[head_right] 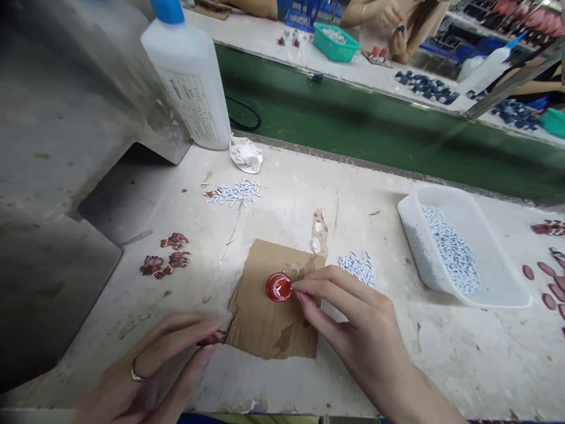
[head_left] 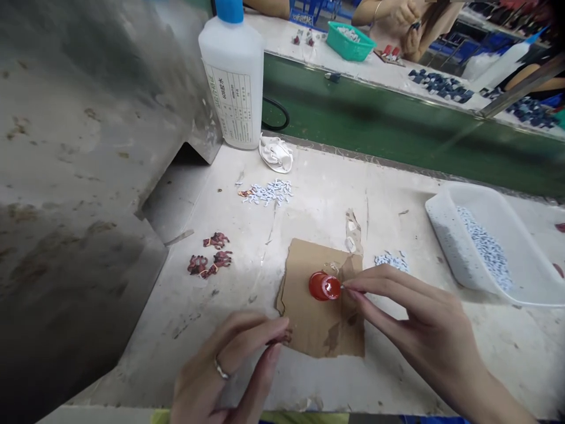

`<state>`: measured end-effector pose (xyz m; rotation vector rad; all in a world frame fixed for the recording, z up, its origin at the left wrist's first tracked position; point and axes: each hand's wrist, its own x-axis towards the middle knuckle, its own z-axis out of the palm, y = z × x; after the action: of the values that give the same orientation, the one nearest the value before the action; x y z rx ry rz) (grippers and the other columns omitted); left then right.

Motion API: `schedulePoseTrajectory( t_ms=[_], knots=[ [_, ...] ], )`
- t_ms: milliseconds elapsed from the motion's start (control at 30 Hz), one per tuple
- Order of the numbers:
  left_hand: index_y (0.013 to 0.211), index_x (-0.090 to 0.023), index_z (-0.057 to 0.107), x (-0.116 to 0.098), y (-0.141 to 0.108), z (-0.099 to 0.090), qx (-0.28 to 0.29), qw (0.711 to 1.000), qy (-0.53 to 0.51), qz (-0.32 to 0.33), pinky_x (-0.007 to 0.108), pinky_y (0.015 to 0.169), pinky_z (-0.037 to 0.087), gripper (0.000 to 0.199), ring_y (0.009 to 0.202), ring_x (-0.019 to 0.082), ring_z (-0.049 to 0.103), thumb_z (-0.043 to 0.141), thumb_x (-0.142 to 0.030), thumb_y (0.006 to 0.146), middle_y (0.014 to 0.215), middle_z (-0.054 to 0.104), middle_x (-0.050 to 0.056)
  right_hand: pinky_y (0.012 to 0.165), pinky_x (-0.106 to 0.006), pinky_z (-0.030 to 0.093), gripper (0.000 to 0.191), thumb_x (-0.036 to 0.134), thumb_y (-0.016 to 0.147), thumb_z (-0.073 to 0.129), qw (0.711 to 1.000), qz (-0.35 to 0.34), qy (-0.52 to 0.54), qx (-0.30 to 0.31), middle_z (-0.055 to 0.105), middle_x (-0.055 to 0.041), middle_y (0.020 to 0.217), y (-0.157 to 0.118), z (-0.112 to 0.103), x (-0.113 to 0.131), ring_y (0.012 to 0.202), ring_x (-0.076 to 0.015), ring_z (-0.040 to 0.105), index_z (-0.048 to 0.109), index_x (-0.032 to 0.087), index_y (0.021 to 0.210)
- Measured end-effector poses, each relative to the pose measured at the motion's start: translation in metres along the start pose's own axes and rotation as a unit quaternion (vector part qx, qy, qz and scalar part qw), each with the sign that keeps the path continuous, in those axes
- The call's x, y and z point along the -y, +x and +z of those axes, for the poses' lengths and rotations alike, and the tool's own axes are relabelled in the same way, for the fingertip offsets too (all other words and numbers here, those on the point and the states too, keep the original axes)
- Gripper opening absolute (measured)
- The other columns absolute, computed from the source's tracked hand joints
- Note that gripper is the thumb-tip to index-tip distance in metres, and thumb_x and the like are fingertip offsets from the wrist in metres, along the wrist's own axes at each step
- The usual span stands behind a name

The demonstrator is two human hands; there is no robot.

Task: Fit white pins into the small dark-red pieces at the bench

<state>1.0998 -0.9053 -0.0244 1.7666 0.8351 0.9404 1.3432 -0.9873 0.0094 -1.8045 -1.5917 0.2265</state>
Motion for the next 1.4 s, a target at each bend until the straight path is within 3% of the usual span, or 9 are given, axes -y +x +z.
schedulePoseTrajectory(
  t_ms=[100,233,400,667,900,1033,1267,1400],
  knots=[
    [0.131,-0.035,0.074,0.007,0.006,-0.005,0.063,0.996,0.047,0.042,0.002,0.097,0.059,0.039,0.101,0.001,0.079,0.064,-0.009,0.103,0.115,0.077,-0.01,0.066,-0.025,0.068,0.018,0.015,0.099,0.07,1.0,-0.007,-0.011,0.005,0.083,0.0008,0.094,-0.001,0.001,-0.001,0.078,-0.0156,0.08,0.076,0.031,0.103],
    [0.128,-0.037,0.073,0.01,0.006,-0.008,0.043,0.997,0.069,0.018,-0.003,0.096,0.056,0.031,0.09,-0.001,0.081,0.074,-0.021,0.102,0.11,0.083,-0.015,0.067,-0.026,0.069,0.018,0.016,0.099,0.07,1.0,-0.002,-0.012,0.011,0.083,0.0003,0.095,-0.003,0.002,-0.001,0.08,-0.0167,0.081,0.078,0.031,0.103],
    [0.116,-0.032,0.074,0.005,0.007,-0.003,0.052,0.995,0.074,0.042,-0.002,0.105,0.052,0.027,0.102,0.0,0.081,0.074,-0.012,0.098,0.114,0.083,-0.013,0.07,-0.028,0.07,0.019,0.016,0.099,0.072,1.0,0.016,-0.001,0.01,0.083,0.0001,0.097,-0.004,0.001,0.0,0.081,-0.0181,0.082,0.078,0.032,0.105],
    [0.124,-0.028,0.073,0.004,0.01,0.004,0.089,0.993,0.028,0.072,0.001,0.094,0.059,0.025,0.094,0.001,0.079,0.072,-0.014,0.103,0.108,0.08,-0.007,0.069,-0.032,0.07,0.023,0.016,0.097,0.073,0.999,0.043,0.025,-0.01,0.084,0.0019,0.096,-0.01,-0.001,0.003,0.083,-0.0199,0.081,0.077,0.036,0.105],
    [0.121,-0.031,0.073,0.0,0.011,0.01,0.108,0.992,0.006,0.058,0.002,0.099,0.059,0.024,0.097,0.003,0.082,0.074,-0.015,0.102,0.112,0.084,-0.009,0.067,-0.033,0.075,0.032,0.012,0.087,0.074,0.976,0.081,0.198,-0.035,0.086,0.0038,0.086,-0.015,0.009,0.038,0.084,-0.0244,0.087,0.081,0.041,0.1],
    [0.122,-0.033,0.074,-0.001,0.01,0.01,0.106,0.993,-0.003,0.05,0.005,0.097,0.062,0.026,0.097,0.005,0.083,0.076,-0.018,0.101,0.112,0.085,-0.007,0.06,-0.035,0.075,0.033,0.014,0.085,0.075,0.966,0.092,0.238,-0.037,0.088,0.0048,0.086,-0.015,0.019,0.042,0.078,-0.0268,0.087,0.081,0.043,0.099],
    [0.119,-0.032,0.075,-0.001,0.012,0.016,0.102,0.993,-0.004,0.053,0.003,0.097,0.061,0.023,0.096,0.004,0.083,0.076,-0.018,0.101,0.111,0.085,-0.009,0.062,-0.029,0.074,0.029,0.013,0.086,0.077,0.969,0.068,0.236,-0.027,0.089,0.0032,0.09,-0.013,0.02,0.036,0.075,-0.0226,0.086,0.08,0.038,0.099],
    [0.118,-0.031,0.077,-0.001,0.012,0.015,0.085,0.994,-0.008,0.066,0.006,0.095,0.065,0.027,0.093,0.006,0.083,0.079,-0.014,0.097,0.109,0.085,-0.009,0.069,-0.026,0.077,0.034,0.021,0.094,0.075,0.986,0.023,0.16,0.033,0.089,0.0016,0.103,-0.026,0.016,0.032,0.083,-0.0243,0.088,0.08,0.042,0.121]
  ],
)
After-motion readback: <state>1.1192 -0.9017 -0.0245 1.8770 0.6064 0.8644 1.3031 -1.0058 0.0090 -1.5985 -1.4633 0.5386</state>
